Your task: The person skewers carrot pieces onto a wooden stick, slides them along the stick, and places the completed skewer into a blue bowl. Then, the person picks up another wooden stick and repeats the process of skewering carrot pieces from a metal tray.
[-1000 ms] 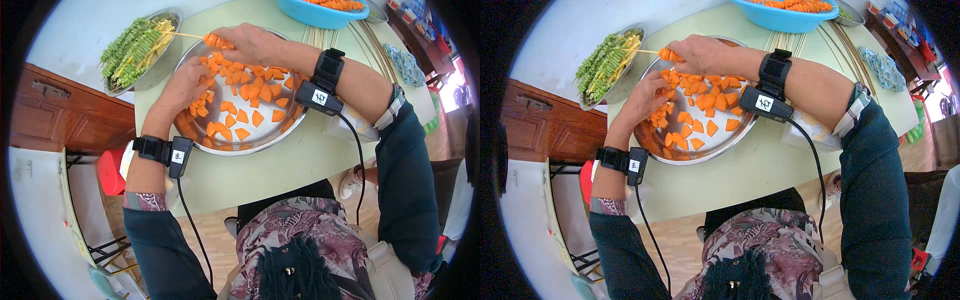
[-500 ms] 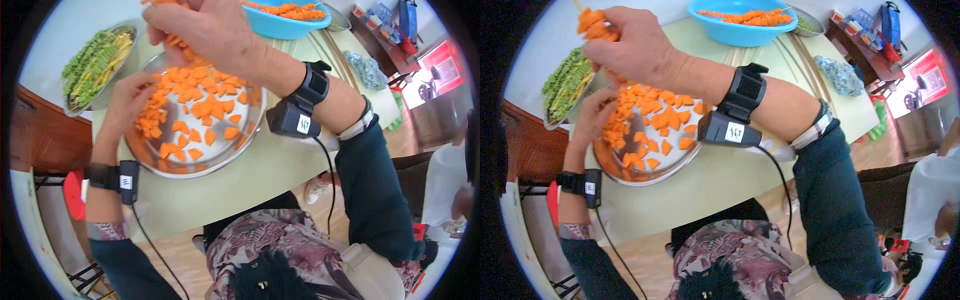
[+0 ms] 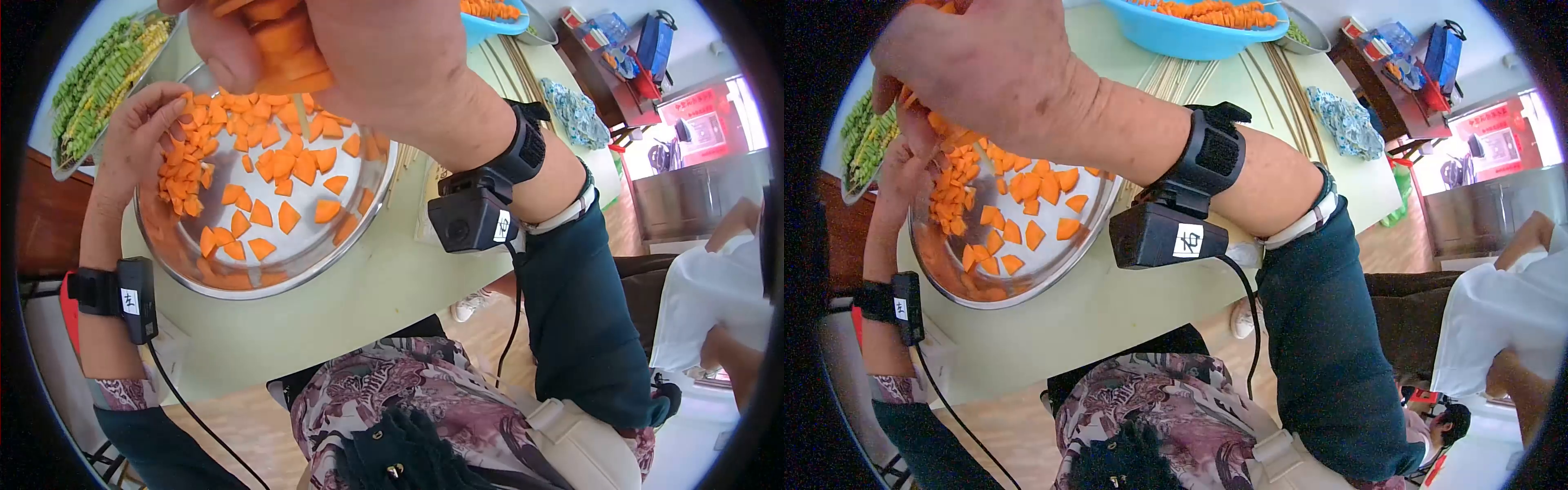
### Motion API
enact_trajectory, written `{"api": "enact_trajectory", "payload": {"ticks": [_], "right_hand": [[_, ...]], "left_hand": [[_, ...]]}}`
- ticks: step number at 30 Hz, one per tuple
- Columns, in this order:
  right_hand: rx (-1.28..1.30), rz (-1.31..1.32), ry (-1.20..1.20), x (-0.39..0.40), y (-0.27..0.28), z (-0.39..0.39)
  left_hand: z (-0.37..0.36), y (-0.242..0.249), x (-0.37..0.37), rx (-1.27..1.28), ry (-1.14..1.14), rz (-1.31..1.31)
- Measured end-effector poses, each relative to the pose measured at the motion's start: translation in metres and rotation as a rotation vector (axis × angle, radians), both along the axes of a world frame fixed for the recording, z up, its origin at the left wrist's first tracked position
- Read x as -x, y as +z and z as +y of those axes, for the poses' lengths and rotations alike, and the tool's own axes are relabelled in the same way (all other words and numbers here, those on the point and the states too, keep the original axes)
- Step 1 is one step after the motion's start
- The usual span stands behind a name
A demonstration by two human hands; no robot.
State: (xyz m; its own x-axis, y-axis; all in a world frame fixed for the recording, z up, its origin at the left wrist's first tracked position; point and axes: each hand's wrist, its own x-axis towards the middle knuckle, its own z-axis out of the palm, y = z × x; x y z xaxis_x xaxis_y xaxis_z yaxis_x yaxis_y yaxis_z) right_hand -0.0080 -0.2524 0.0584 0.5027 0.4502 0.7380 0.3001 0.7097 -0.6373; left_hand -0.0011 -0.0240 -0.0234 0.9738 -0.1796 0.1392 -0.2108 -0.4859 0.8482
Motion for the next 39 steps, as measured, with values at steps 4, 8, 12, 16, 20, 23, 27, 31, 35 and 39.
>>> {"api": "enact_trajectory", "payload": {"ticks": [4,8,12,16,20,23,27,31,35,39], "right_hand": [[0.018,0.01,0.002,0.001,-0.002,0.002],[0.029,0.008,0.008,0.004,-0.003,-0.001],[0.041,0.015,0.023,0.005,-0.004,-0.003],[0.043,0.011,0.026,0.006,-0.002,-0.004],[0.032,0.001,0.044,0.006,0.002,-0.009],[-0.004,0.0,0.069,0.007,0.004,-0.021],[-0.044,-0.012,0.083,0.002,0.007,-0.034],[-0.051,-0.033,0.08,0.004,0.013,-0.044],[-0.032,-0.032,0.072,0.005,0.017,-0.046],[0.036,-0.033,0.039,0.002,0.016,-0.033]], "left_hand": [[0.004,0.002,0.0,0.113,-0.029,-0.025],[0.008,0.002,-0.003,0.077,-0.062,-0.064],[0.006,0.0,-0.002,0.035,-0.024,-0.065],[0.013,-0.002,-0.006,0.082,-0.038,-0.031],[0.016,-0.005,-0.008,0.055,-0.019,-0.033],[0.016,-0.005,-0.01,0.06,-0.089,-0.054],[0.014,-0.006,-0.012,-0.017,0.009,-0.056],[0.016,-0.005,-0.012,-0.002,-0.007,0.007],[0.018,-0.006,-0.013,0.011,0.004,-0.007],[0.018,-0.01,-0.018,0.07,-0.028,-0.058]]}}
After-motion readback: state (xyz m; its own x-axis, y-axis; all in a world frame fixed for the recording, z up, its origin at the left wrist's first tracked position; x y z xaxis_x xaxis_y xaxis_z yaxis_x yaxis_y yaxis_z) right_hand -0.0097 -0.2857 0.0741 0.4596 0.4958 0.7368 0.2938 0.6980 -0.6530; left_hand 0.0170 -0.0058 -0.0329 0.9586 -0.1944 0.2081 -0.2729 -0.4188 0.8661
